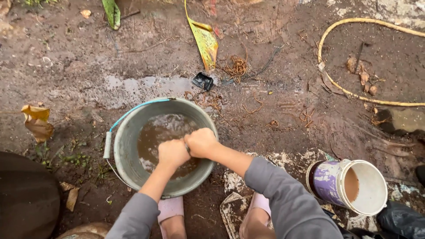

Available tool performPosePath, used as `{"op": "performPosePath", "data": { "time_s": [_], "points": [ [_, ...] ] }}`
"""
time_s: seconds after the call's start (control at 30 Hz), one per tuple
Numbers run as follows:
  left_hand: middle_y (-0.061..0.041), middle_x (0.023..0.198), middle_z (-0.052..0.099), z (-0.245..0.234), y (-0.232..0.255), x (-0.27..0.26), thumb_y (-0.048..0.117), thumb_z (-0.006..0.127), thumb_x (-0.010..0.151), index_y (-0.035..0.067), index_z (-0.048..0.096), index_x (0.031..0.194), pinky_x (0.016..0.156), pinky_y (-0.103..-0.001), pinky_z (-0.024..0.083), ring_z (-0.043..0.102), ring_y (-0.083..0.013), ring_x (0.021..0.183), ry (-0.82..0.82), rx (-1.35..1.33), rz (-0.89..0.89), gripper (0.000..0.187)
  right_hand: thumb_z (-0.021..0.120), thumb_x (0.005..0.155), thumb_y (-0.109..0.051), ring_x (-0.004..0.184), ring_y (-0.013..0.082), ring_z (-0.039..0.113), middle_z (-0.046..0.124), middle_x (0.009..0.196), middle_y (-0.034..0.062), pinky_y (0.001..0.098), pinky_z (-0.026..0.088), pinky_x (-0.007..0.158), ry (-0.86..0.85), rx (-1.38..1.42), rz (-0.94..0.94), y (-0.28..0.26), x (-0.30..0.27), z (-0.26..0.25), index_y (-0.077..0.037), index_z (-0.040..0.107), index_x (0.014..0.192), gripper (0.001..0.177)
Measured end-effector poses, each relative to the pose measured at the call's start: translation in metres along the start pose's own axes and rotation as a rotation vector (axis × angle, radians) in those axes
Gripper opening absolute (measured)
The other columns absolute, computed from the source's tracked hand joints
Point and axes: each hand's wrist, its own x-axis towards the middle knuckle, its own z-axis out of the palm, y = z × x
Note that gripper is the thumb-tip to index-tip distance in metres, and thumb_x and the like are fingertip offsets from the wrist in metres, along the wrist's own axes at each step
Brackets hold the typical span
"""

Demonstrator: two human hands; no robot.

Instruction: Cleaning large plastic garden pots using a wet cloth and a bucket of water in a nursery setting.

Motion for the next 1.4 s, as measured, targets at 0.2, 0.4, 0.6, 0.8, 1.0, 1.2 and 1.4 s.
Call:
{"op": "performPosePath", "data": {
  "time_s": [0.2,0.4,0.6,0.8,1.0,1.2,1.4],
  "points": [
    [0.004,0.064,0.055,0.035,-0.023,0.012,0.022,0.058,0.061,0.025,0.06,0.08,0.052,-0.038,0.047,0.063,-0.0225,0.054,0.633,0.119,0.204,0.02,0.065,0.067,-0.024,0.077,0.0396,0.071,0.071,0.078,0.0138,0.047,0.056,0.065,-0.386,0.509,0.367,0.008,0.018,-0.017,-0.01,0.071,0.09,0.028],
    [-0.012,0.08,0.067,-0.085,0.008,-0.016,0.011,0.069,0.075,0.013,0.063,0.106,0.058,-0.037,0.05,0.065,-0.0272,0.073,-0.011,-1.084,-0.459,0.031,0.072,0.072,-0.008,0.121,0.0557,0.056,0.045,0.143,0.0257,0.0607,0.052,0.101,0.063,0.868,0.226,0.012,0.008,-0.085,-0.014,0.038,0.148,0.084],
    [0.003,0.049,0.037,-0.044,0.004,-0.03,0.01,0.067,0.077,0.011,0.055,0.078,0.028,-0.019,0.02,0.026,-0.003,0.032,-0.705,-1.852,-0.302,0.012,0.051,0.104,-0.022,0.119,0.0437,0.055,0.045,0.147,0.0238,0.0482,0.049,0.097,0.677,0.344,-0.35,0.02,0.004,-0.007,-0.024,0.055,0.144,0.04],
    [-0.011,0.061,0.065,-0.066,0.03,-0.035,0.021,0.069,0.076,0.008,0.069,0.084,0.05,-0.034,0.044,0.058,-0.0202,0.057,-0.405,-0.876,-0.216,0.016,0.056,0.093,-0.03,0.054,0.0204,0.05,0.051,0.076,0.001,0.0355,0.041,0.049,0.658,-0.089,-0.328,0.022,-0.016,0.001,-0.024,0.06,0.089,0.008],
    [-0.006,0.074,0.069,0.001,0.0,-0.021,0.042,0.068,0.073,0.019,0.059,0.113,0.067,-0.043,0.058,0.073,-0.0292,0.071,0.065,0.039,0.065,0.047,0.066,0.065,-0.03,0.06,0.0284,0.071,0.066,0.062,0.0023,0.0403,0.053,0.053,-0.013,0.257,0.164,-0.005,-0.017,0.007,-0.018,0.067,0.081,0.019],
    [0.004,0.061,0.061,0.012,-0.016,-0.02,0.034,0.066,0.062,0.028,0.056,0.101,0.053,-0.037,0.054,0.066,-0.0219,0.053,0.564,0.043,0.265,0.04,0.064,0.06,-0.022,0.06,0.0321,0.07,0.065,0.058,0.0022,0.0374,0.052,0.052,-0.097,0.637,0.393,-0.013,-0.023,-0.036,-0.019,0.067,0.08,0.02],
    [-0.004,0.129,0.058,-0.061,-0.006,-0.045,0.033,0.085,0.066,0.021,0.058,0.131,0.094,-0.05,0.052,0.059,-0.0278,0.123,0.279,-0.284,0.15,0.071,0.067,0.07,-0.033,0.081,0.0328,0.073,0.072,0.085,0.0065,0.0464,0.058,0.064,0.006,0.445,0.521,0.024,-0.067,-0.096,-0.017,0.066,0.097,0.032]
  ]
}}
